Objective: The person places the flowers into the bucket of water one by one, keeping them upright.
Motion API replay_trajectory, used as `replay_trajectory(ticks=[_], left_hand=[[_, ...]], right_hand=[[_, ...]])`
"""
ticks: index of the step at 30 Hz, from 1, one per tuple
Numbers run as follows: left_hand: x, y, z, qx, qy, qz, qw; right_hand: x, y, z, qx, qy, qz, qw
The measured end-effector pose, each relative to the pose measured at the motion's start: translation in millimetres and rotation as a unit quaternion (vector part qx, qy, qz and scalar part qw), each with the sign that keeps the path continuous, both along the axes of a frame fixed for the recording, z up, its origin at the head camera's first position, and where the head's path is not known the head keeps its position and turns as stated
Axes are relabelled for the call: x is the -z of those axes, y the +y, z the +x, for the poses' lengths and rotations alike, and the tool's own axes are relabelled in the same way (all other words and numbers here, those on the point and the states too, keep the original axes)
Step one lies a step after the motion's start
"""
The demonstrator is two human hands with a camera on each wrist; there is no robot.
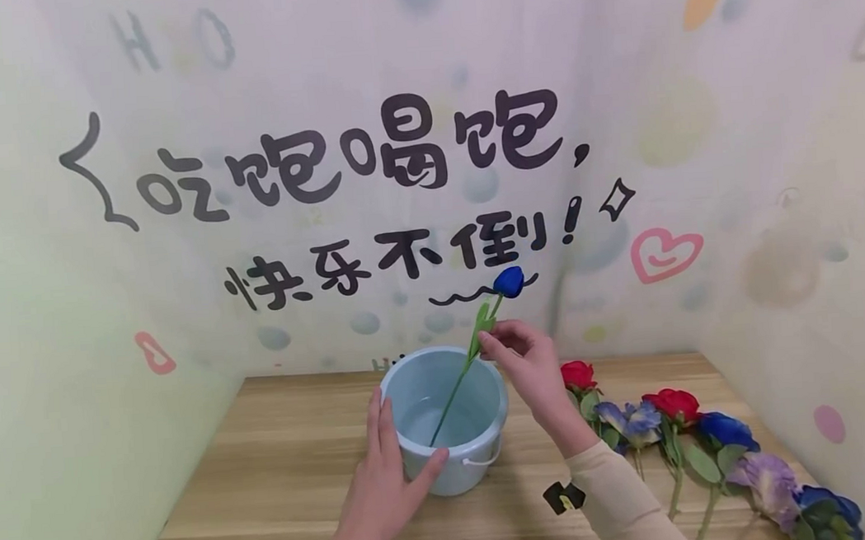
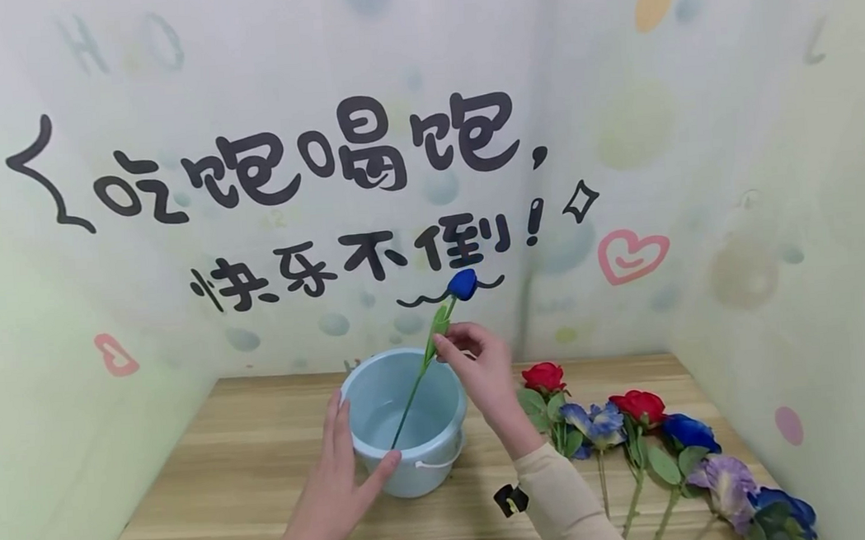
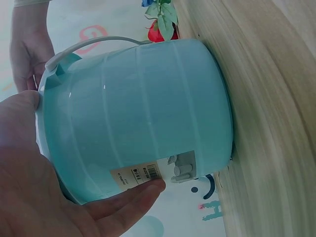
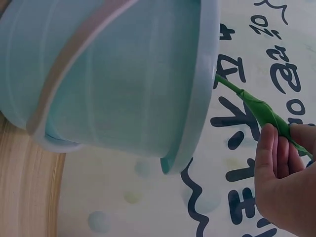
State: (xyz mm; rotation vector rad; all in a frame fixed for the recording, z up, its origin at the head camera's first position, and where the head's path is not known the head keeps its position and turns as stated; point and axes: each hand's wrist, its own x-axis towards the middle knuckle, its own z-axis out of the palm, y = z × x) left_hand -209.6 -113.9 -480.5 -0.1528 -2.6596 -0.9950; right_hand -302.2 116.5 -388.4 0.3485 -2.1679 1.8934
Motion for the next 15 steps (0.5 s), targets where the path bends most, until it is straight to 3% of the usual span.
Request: replay_trajectory(ticks=[15], left_hand=[[-2.2,-2.1,0.8,0.009,0.007,0.003,0.9999]], right_hand=[[10.5,-9.8,4.7,-0.033,-0.036,0.038,0.998]])
